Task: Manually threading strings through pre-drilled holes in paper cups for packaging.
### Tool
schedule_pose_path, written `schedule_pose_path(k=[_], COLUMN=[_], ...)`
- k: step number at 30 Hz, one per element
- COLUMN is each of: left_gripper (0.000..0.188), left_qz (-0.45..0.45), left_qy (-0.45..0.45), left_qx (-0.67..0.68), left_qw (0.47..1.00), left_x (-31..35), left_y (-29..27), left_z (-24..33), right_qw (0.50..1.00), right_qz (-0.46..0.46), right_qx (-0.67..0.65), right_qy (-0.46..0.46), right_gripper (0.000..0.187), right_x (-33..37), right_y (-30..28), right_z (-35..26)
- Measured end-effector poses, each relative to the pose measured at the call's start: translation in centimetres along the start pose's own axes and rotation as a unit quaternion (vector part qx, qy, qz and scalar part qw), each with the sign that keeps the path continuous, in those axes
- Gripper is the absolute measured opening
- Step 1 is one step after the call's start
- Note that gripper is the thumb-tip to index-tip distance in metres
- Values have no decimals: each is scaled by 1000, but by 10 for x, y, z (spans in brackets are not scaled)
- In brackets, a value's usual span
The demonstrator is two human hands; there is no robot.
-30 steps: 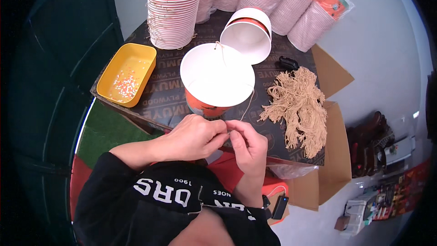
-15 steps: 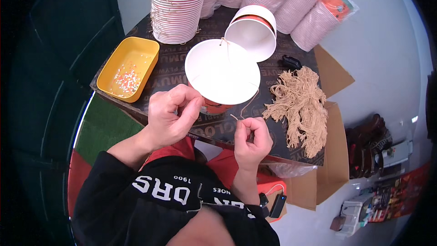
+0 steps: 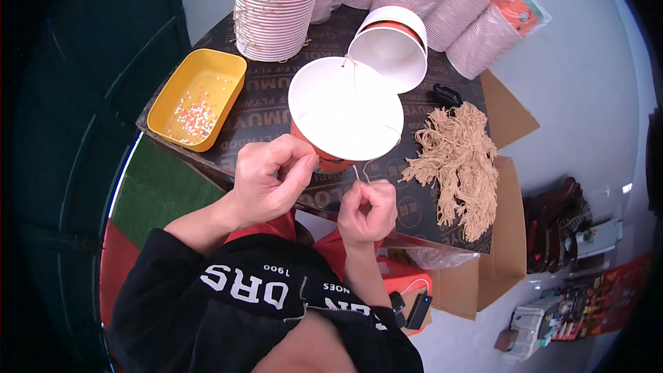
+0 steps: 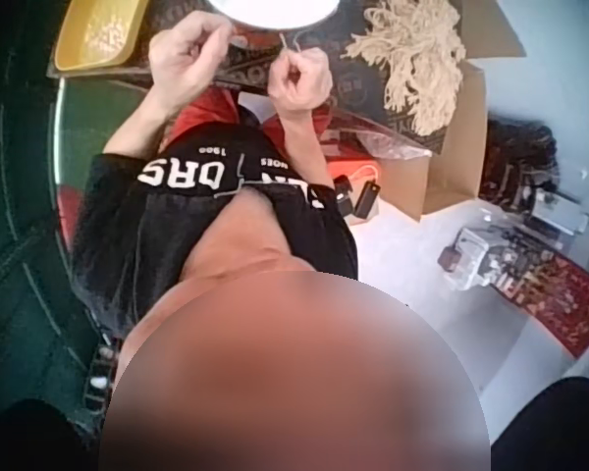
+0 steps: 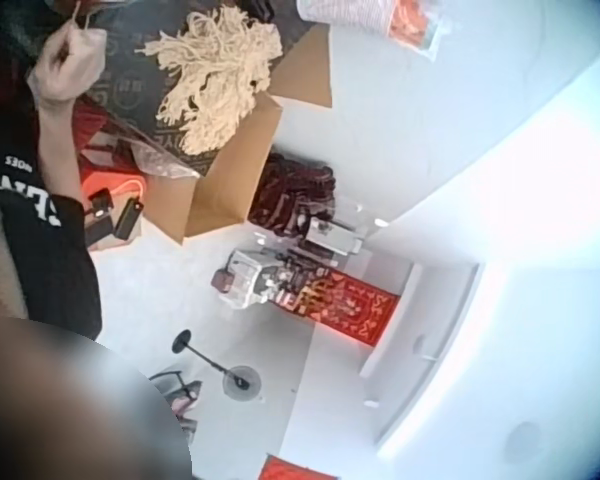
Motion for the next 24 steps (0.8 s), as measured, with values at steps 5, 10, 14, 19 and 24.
schedule_pose_path(k=[5, 10, 14, 19, 24], left_gripper=[6, 6, 5, 2, 20], left_qz=[-1, -6, -1, -98, -323], left_qy=[-1, 2, 30, 41, 102], left_qx=[-2, -4, -26, -101, -178], left_qw=[1000, 1000, 999, 989, 924], left_x=[0, -1, -8, -50, -82], left_y=[0, 0, -4, -3, 23], left_z=[-4, -3, 7, 26, 15], right_qw=[1000, 1000, 1000, 1000, 1000], right_qz=[10, 11, 9, 2, 5], right_qx=[18, 23, 12, 25, 26], right_qy=[-14, -19, -15, -5, -9], right_gripper=[24, 21, 18, 18, 19], right_x=[0, -2, -5, -6, -11], right_y=[3, 5, 9, 12, 13], right_z=[2, 2, 1, 8, 7])
Point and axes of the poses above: each hand's wrist, its own x-axis away from the middle knuckle, its own y-axis out of the palm, z = x × y, the point moved 8 cm from there along -x, towards the middle knuckle, and after that the axes turned 3 degrees about -z, right-handed, at the moved point
